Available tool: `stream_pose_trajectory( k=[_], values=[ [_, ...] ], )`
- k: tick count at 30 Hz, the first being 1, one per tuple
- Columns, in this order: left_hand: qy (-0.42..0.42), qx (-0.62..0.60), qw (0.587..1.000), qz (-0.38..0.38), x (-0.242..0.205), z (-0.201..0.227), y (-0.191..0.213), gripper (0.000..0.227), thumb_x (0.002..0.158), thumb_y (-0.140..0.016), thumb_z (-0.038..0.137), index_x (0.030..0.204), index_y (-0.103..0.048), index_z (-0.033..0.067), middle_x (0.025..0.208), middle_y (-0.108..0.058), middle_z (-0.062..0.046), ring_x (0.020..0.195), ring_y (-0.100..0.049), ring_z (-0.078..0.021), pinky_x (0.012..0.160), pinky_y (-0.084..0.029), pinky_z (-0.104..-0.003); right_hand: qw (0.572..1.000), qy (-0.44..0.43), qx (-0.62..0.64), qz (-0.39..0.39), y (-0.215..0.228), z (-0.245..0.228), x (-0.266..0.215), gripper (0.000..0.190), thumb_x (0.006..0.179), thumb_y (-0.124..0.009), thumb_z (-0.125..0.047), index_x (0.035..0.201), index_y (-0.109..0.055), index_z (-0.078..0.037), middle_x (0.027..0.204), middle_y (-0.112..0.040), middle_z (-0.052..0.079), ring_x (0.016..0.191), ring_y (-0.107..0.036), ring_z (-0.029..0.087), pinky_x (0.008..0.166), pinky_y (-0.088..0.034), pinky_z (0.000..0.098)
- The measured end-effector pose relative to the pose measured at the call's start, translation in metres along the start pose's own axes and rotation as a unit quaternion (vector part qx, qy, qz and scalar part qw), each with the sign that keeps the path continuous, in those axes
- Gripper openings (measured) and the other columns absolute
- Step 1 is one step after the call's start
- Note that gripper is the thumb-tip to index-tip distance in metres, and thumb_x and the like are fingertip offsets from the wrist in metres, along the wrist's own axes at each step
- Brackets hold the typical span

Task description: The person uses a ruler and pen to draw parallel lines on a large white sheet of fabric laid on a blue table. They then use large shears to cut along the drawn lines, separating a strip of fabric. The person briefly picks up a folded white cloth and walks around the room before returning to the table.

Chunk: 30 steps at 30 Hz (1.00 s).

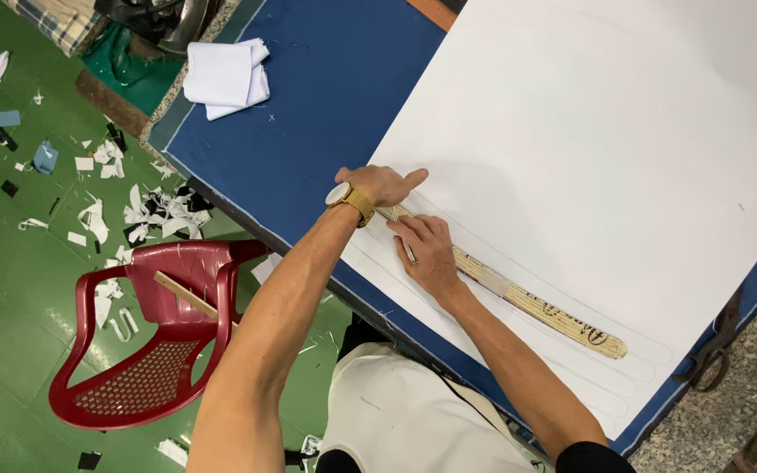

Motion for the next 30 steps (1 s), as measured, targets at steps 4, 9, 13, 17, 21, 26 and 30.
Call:
stream_pose_trajectory(
  k=[4,9,13,17,21,26,30],
  values=[
    [0.011,-0.030,0.999,0.013,0.007,-0.013,0.001,0.103,0.086,-0.005,0.077,0.140,-0.061,0.0086,0.143,-0.061,-0.014,0.138,-0.051,-0.0335,0.117,-0.024,-0.059,0.999,-0.002,0.045,-0.016,-0.007,0.007,-0.008,0.036,0.099,-0.058,-0.015,0.130,-0.067,-0.030,0.114,-0.060,-0.001,0.117,-0.058,0.021,0.108,-0.042,0.0423],
    [-0.014,-0.055,0.998,0.017,0.028,-0.026,-0.003,0.109,0.085,-0.003,0.082,0.138,-0.062,0.0067,0.143,-0.060,-0.016,0.138,-0.051,-0.0359,0.114,-0.030,-0.062,0.998,-0.033,0.044,0.011,0.001,0.006,-0.002,0.024,0.098,-0.062,-0.010,0.118,-0.064,-0.021,0.115,-0.060,0.001,0.120,-0.058,0.023,0.106,-0.044,0.0406],
    [-0.024,-0.054,0.998,0.015,0.022,-0.023,-0.001,0.108,0.085,-0.004,0.081,0.138,-0.062,0.0063,0.143,-0.060,-0.017,0.138,-0.050,-0.0367,0.114,-0.031,-0.062,0.999,-0.037,0.035,0.006,0.000,0.005,-0.001,0.024,0.098,-0.061,-0.008,0.119,-0.065,-0.021,0.116,-0.060,0.002,0.121,-0.059,0.024,0.106,-0.045,0.0404],
    [-0.032,-0.052,0.998,0.011,0.010,-0.021,0.002,0.106,0.088,-0.002,0.078,0.138,-0.061,0.0050,0.144,-0.059,-0.017,0.140,-0.049,-0.0357,0.115,-0.030,-0.062,0.999,-0.035,0.041,-0.007,0.002,0.002,0.002,0.026,0.098,-0.061,-0.006,0.120,-0.063,-0.019,0.116,-0.060,0.004,0.120,-0.060,0.026,0.108,-0.043,0.0417],
    [-0.010,-0.030,1.000,-0.001,-0.005,-0.010,0.004,0.105,0.084,-0.003,0.077,0.142,-0.058,0.0090,0.146,-0.058,-0.012,0.140,-0.049,-0.0330,0.115,-0.028,-0.063,0.998,-0.032,0.060,0.011,0.001,0.005,-0.002,0.022,0.098,-0.061,-0.012,0.118,-0.064,-0.019,0.114,-0.061,0.002,0.120,-0.061,0.022,0.108,-0.043,0.0398],
    [0.020,0.014,0.999,-0.025,-0.002,0.001,0.001,0.098,0.090,-0.003,0.072,0.147,-0.053,0.0091,0.151,-0.053,-0.012,0.144,-0.045,-0.0319,0.115,-0.023,-0.061,0.998,-0.007,0.066,-0.002,-0.007,-0.003,-0.008,0.020,0.101,-0.058,-0.026,0.118,-0.066,-0.025,0.110,-0.061,-0.002,0.117,-0.060,0.020,0.107,-0.042,0.0394],
    [0.022,0.039,0.999,-0.027,-0.006,0.003,0.003,0.100,0.089,0.001,0.072,0.148,-0.051,0.0094,0.154,-0.049,-0.011,0.145,-0.042,-0.0316,0.116,-0.019,-0.061,0.996,0.007,0.081,-0.026,-0.011,-0.023,0.005,0.020,0.103,-0.057,-0.023,0.120,-0.066,-0.024,0.108,-0.061,0.000,0.115,-0.061,0.023,0.101,-0.046,0.0412]
  ],
)
Point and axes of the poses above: each hand's wrist, its own x-axis towards the middle knuckle, its own y-axis out of the back of the hand, z = x × y, the point moved 5 cm from there along x, towards the middle knuckle
